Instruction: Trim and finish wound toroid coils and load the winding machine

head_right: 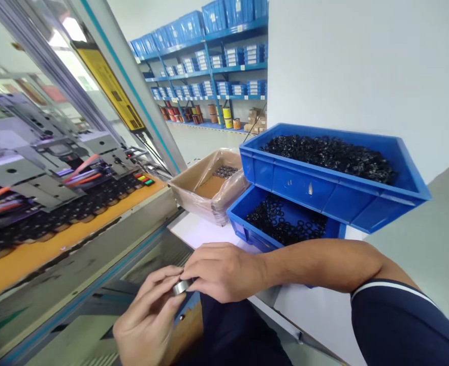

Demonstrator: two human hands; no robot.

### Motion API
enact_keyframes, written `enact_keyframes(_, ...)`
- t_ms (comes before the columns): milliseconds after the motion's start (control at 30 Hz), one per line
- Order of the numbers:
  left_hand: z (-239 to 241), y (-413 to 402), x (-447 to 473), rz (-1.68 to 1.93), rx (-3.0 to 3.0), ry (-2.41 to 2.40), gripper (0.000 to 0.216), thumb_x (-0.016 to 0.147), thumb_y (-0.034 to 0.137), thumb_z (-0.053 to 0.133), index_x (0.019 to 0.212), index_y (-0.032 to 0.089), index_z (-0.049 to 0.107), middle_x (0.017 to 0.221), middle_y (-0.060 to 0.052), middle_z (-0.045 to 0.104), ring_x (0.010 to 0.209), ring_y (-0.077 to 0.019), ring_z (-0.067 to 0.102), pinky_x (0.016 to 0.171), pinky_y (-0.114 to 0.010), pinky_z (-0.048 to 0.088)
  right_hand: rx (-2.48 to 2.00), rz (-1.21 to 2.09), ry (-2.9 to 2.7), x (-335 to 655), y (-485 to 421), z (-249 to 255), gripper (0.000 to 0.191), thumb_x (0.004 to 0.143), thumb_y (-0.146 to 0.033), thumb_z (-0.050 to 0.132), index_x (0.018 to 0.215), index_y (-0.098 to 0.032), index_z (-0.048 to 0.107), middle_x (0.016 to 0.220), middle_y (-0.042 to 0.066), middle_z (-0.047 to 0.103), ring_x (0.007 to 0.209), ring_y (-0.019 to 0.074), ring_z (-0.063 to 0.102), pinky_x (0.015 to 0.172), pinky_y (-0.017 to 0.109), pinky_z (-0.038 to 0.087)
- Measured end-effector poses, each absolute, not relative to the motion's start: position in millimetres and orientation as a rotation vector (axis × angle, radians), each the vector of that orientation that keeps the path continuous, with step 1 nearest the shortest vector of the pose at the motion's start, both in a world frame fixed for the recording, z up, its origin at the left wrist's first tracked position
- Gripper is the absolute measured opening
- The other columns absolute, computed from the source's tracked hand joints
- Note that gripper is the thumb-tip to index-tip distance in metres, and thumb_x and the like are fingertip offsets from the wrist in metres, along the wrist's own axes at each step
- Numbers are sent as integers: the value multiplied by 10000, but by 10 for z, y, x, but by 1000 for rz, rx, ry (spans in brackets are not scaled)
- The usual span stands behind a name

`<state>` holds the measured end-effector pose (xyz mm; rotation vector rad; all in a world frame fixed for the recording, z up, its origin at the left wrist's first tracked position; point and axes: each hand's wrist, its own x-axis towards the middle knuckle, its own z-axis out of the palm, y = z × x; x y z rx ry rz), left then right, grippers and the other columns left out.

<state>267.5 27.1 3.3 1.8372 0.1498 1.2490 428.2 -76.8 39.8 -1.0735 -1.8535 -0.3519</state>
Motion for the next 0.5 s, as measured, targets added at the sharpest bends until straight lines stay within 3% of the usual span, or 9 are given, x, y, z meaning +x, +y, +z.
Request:
enact_keyframes(133,33,282,2643,1294,1968,246,214,745,121,783,902,264,808,953,-14,803,845,-170,771,784,-231,623,-1026,-293,-1877,4344,-741,396,158,970,-210,589,1024,-69,633,940,128,707,898,152,665,849,255,558)
enact_keyframes(267,-42,306,2580,1368,2074,292,251,801,89,719,972,259,788,926,-11,816,822,-167,781,771,-235,629,-1096,-304,-1923,4345,-683,288,259,942,-305,651,1055,-73,635,954,128,689,888,171,644,808,271,543)
enact_keyframes(400,-43,345,2589,1439,1968,270,213,751,81,770,891,240,793,871,-19,820,754,-188,784,732,-255,641,-1311,-602,-1987,4432,-727,373,272,957,-335,616,1024,-73,641,962,140,686,888,203,635,782,319,545)
enact_keyframes(500,-37,325,2571,1477,1762,294,103,780,147,772,855,217,765,871,-41,820,786,-204,788,750,-273,642,-1507,-852,-2127,4758,-861,763,220,1001,-267,523,989,-90,654,983,150,680,911,214,636,810,370,543)
